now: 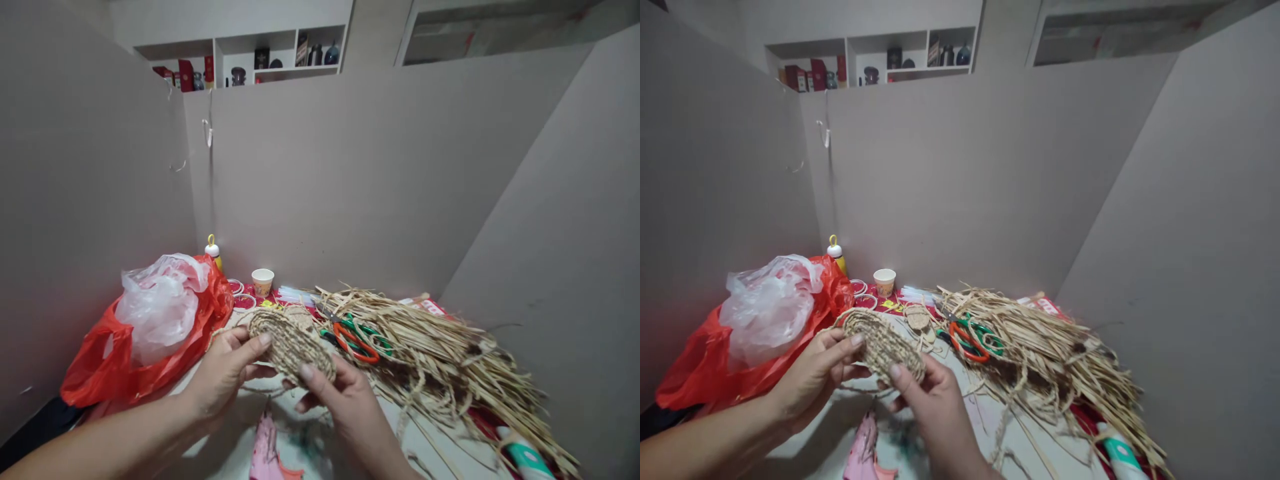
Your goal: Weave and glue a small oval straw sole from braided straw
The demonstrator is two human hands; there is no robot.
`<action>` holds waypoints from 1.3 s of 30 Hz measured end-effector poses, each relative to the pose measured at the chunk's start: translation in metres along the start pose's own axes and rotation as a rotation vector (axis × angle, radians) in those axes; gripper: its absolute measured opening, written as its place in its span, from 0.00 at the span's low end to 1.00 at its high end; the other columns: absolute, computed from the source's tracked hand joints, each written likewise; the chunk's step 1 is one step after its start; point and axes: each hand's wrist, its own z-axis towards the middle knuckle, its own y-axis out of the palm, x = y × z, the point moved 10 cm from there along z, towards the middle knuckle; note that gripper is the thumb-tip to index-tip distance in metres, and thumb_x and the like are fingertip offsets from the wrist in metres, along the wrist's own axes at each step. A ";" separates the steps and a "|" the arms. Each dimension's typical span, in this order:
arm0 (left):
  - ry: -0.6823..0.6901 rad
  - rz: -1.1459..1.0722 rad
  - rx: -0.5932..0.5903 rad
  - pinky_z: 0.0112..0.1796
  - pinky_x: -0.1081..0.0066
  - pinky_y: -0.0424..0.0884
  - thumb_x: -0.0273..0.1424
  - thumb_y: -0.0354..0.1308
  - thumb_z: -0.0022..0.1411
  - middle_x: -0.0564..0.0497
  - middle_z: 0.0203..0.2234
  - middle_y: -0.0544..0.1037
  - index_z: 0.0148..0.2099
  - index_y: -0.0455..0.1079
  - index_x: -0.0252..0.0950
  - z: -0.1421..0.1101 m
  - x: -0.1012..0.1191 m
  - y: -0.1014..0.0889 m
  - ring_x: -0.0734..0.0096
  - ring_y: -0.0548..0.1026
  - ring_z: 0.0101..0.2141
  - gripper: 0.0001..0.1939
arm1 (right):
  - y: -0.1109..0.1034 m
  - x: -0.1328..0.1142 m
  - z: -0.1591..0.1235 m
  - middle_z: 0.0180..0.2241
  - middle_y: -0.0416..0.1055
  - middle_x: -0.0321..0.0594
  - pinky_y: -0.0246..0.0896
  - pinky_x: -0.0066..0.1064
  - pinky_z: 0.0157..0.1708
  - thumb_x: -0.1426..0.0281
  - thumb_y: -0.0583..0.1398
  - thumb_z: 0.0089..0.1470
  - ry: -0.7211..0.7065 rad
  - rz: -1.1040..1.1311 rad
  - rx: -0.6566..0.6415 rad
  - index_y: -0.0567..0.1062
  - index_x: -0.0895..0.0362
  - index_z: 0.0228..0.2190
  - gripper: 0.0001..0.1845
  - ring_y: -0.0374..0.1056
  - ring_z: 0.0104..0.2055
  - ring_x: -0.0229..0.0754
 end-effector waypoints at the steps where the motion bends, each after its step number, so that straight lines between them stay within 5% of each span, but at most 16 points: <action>1: -0.046 0.068 -0.038 0.36 0.70 0.70 0.37 0.63 0.57 0.45 0.31 0.80 0.35 0.74 0.31 0.000 -0.004 0.002 0.69 0.76 0.32 0.13 | -0.010 -0.009 0.004 0.25 0.73 0.38 0.68 0.28 0.22 0.58 0.68 0.46 -0.042 -0.031 0.033 0.79 0.59 0.29 0.16 0.66 0.25 0.38; 4: -0.196 0.310 -0.188 0.28 0.74 0.67 0.39 0.63 0.55 0.47 0.23 0.79 0.29 0.74 0.31 -0.005 -0.015 0.012 0.73 0.74 0.23 0.14 | -0.036 -0.037 0.013 0.24 0.70 0.35 0.69 0.29 0.21 0.60 0.69 0.46 -0.146 -0.074 0.100 0.77 0.58 0.28 0.14 0.63 0.24 0.37; 6: -0.172 0.456 -0.242 0.24 0.75 0.64 0.39 0.63 0.54 0.50 0.19 0.77 0.25 0.72 0.32 -0.011 -0.008 0.016 0.76 0.70 0.19 0.14 | -0.048 -0.050 0.016 0.23 0.68 0.34 0.68 0.27 0.20 0.62 0.68 0.47 -0.186 -0.073 0.102 0.75 0.58 0.25 0.12 0.62 0.23 0.36; 11: 0.319 0.533 0.039 0.25 0.76 0.61 0.34 0.62 0.57 0.56 0.19 0.69 0.26 0.69 0.35 -0.018 0.062 -0.002 0.77 0.65 0.22 0.11 | -0.046 -0.057 0.017 0.19 0.64 0.32 0.64 0.26 0.17 0.61 0.69 0.45 -0.154 -0.062 -0.015 0.73 0.57 0.22 0.14 0.60 0.21 0.36; 15: 0.453 0.469 0.122 0.35 0.74 0.66 0.29 0.63 0.57 0.52 0.34 0.75 0.40 0.71 0.39 -0.017 0.080 -0.010 0.72 0.70 0.34 0.08 | -0.032 -0.042 0.015 0.20 0.67 0.34 0.63 0.26 0.20 0.61 0.69 0.43 -0.024 -0.078 -0.170 0.76 0.58 0.25 0.13 0.62 0.22 0.36; 17: 0.387 0.428 0.061 0.37 0.72 0.66 0.29 0.63 0.57 0.49 0.38 0.76 0.45 0.70 0.39 -0.010 0.070 -0.007 0.69 0.71 0.39 0.12 | -0.025 -0.033 0.014 0.20 0.67 0.34 0.62 0.25 0.20 0.62 0.68 0.44 0.030 -0.101 -0.259 0.76 0.59 0.25 0.13 0.62 0.21 0.35; 23: 0.022 0.295 -0.174 0.26 0.75 0.59 0.34 0.67 0.51 0.55 0.22 0.71 0.31 0.73 0.34 0.003 0.016 0.009 0.78 0.64 0.23 0.09 | -0.012 -0.020 0.011 0.22 0.68 0.34 0.63 0.24 0.20 0.64 0.67 0.45 0.092 -0.079 -0.352 0.77 0.61 0.29 0.12 0.62 0.22 0.34; 29: -0.049 0.212 -0.192 0.24 0.75 0.57 0.32 0.67 0.50 0.57 0.20 0.69 0.30 0.73 0.34 0.003 0.003 0.009 0.79 0.62 0.20 0.08 | -0.008 -0.019 0.012 0.21 0.70 0.35 0.60 0.25 0.18 0.66 0.68 0.43 0.087 0.132 -0.235 0.78 0.57 0.32 0.11 0.63 0.20 0.36; 35: -0.031 0.238 -0.209 0.25 0.74 0.62 0.32 0.67 0.50 0.57 0.19 0.69 0.30 0.72 0.33 -0.001 -0.003 0.014 0.78 0.66 0.20 0.09 | -0.006 -0.011 0.005 0.31 0.79 0.36 0.67 0.33 0.34 0.67 0.68 0.46 0.053 0.414 0.017 0.77 0.52 0.40 0.16 0.73 0.32 0.44; 39: -0.040 0.220 -0.182 0.25 0.74 0.64 0.36 0.67 0.51 0.56 0.18 0.70 0.29 0.70 0.33 -0.002 -0.008 0.016 0.77 0.67 0.20 0.12 | -0.002 -0.003 -0.005 0.36 0.80 0.36 0.67 0.35 0.37 0.67 0.67 0.49 0.039 0.484 0.073 0.72 0.50 0.49 0.24 0.74 0.36 0.46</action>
